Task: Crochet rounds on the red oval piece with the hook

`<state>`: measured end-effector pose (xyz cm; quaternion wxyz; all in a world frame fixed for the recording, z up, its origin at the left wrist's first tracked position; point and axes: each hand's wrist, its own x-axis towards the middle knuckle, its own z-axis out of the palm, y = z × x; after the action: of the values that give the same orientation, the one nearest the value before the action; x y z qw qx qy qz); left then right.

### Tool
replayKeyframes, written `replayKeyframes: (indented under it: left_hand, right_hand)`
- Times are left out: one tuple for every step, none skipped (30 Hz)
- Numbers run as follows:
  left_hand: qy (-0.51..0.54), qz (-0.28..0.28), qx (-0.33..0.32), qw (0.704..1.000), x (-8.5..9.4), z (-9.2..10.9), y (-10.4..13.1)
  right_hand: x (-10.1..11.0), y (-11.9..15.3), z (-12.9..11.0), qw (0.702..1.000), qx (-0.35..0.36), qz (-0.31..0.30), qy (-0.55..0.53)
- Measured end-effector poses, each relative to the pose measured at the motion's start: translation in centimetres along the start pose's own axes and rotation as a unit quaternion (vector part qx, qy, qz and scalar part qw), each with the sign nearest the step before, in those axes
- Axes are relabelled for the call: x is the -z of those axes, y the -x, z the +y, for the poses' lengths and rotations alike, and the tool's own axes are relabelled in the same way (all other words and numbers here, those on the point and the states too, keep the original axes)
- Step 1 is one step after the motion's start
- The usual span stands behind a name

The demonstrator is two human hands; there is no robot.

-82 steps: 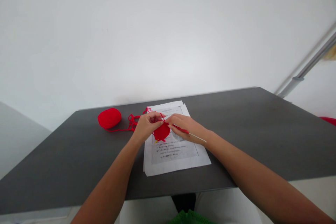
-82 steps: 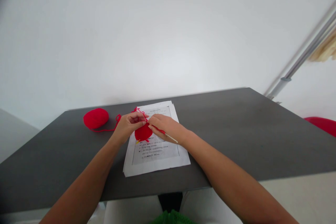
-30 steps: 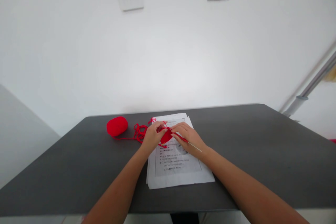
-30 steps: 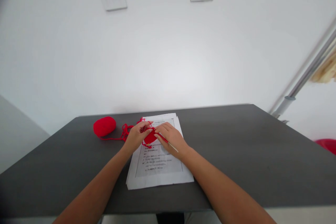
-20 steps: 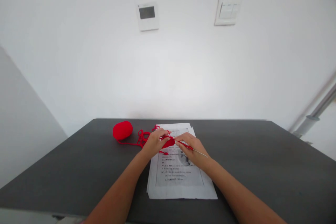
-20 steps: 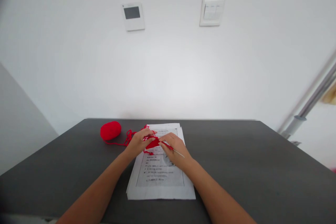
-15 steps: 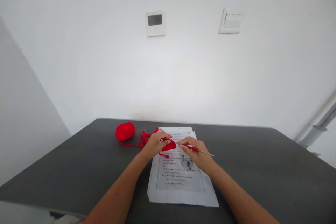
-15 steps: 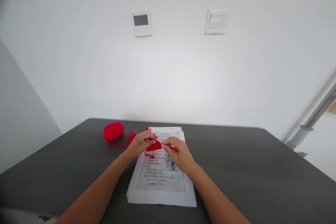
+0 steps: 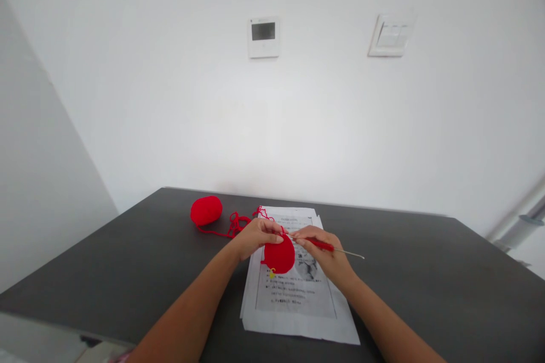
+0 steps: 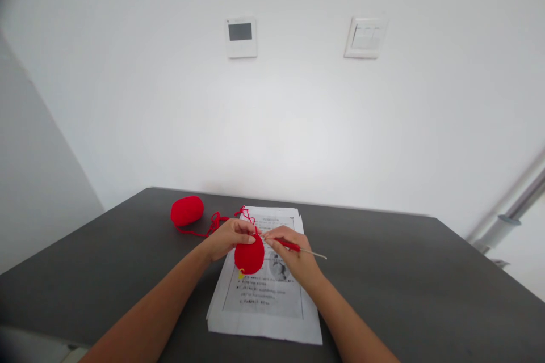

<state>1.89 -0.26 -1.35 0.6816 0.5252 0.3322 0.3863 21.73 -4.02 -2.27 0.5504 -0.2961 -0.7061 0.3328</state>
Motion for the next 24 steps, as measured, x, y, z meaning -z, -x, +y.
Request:
replayKeyframes:
  left_hand:
    - [0.006,-0.002,0.006,1.000,-0.1,0.0,0.0]
    - [0.007,-0.006,0.010,1.000,-0.1,0.0,0.0]
    - [0.005,-0.011,0.013,1.000,-0.1,0.0,-0.1]
    - [0.001,-0.012,0.012,1.000,0.0,-0.1,-0.2]
    - [-0.003,-0.010,0.010,1.000,0.0,-0.3,-0.3]
    - [-0.007,-0.005,0.007,1.000,0.1,-0.5,-0.5]
    - [-0.008,0.003,0.003,1.000,0.2,-0.6,-0.6]
    - [-0.010,0.011,-0.002,1.000,0.3,-0.8,-0.7]
    - [-0.013,0.017,-0.007,1.000,0.3,-1.0,-0.8]
    - [-0.017,0.019,-0.013,1.000,0.3,-1.0,-0.8]
    - [-0.024,0.019,-0.019,0.999,0.3,-1.1,-0.8]
    - [-0.031,0.020,-0.025,0.999,0.2,-1.1,-0.8]
    - [-0.038,0.021,-0.030,0.999,0.1,-1.0,-0.7]
    - [-0.044,0.023,-0.035,0.998,0.1,-0.9,-0.7]
    - [-0.048,0.025,-0.040,0.998,0.0,-0.8,-0.6]
    - [-0.051,0.028,-0.045,0.997,0.0,-0.7,-0.6]
    - [-0.051,0.030,-0.050,0.997,-0.1,-0.6,-0.6]
    - [-0.050,0.028,-0.052,0.997,-0.1,-0.5,-0.5]
    - [-0.046,0.023,-0.052,0.997,-0.2,-0.5,-0.5]
    - [-0.040,0.018,-0.051,0.998,-0.2,-0.5,-0.5]
    - [-0.032,0.012,-0.049,0.998,-0.3,-0.6,-0.6]
    - [-0.024,0.008,-0.049,0.998,-0.4,-0.7,-0.6]
    - [-0.018,0.005,-0.049,0.999,-0.4,-0.8,-0.6]
    - [-0.015,0.003,-0.049,0.999,-0.5,-0.8,-0.7]
  right_hand:
    - [0.0,0.0,0.0,0.999,0.034,-0.009,0.024]
    - [0.1,0.0,0.0,0.997,0.064,-0.020,0.045]
    - [0.1,0.0,0.0,0.994,0.089,-0.032,0.063]
    - [0.1,0.0,0.1,0.990,0.107,-0.042,0.077]
    - [0.2,0.0,0.1,0.988,0.118,-0.054,0.090]
    - [0.2,0.0,0.2,0.985,0.122,-0.066,0.099]
    - [0.3,0.0,0.3,0.984,0.121,-0.075,0.104]
    - [0.3,0.0,0.3,0.984,0.114,-0.082,0.106]
    - [0.3,0.1,0.3,0.986,0.102,-0.084,0.106]
    - [0.3,0.1,0.3,0.988,0.086,-0.079,0.103]
    - [0.3,0.1,0.3,0.990,0.068,-0.070,0.097]
    - [0.2,0.1,0.3,0.993,0.051,-0.059,0.089]
    - [0.2,0.1,0.2,0.995,0.035,-0.050,0.079]
    - [0.1,0.0,0.1,0.997,0.024,-0.041,0.068]
    - [0.1,0.0,0.1,0.998,0.016,-0.034,0.057]
    - [0.0,0.0,0.0,0.998,0.011,-0.030,0.049]
    - [0.0,-0.1,0.0,0.999,0.009,-0.028,0.045]
    - [0.0,-0.1,-0.1,0.999,0.009,-0.027,0.042]
    - [-0.1,-0.1,-0.1,0.999,0.012,-0.027,0.041]
    - [-0.1,-0.1,0.0,0.999,0.018,-0.027,0.041]
    - [-0.1,0.0,0.0,0.998,0.025,-0.027,0.043]
    - [-0.1,0.0,0.1,0.998,0.033,-0.026,0.046]
    - [-0.1,0.0,0.1,0.998,0.040,-0.024,0.051]
    - [-0.1,0.0,0.2,0.997,0.046,-0.020,0.056]
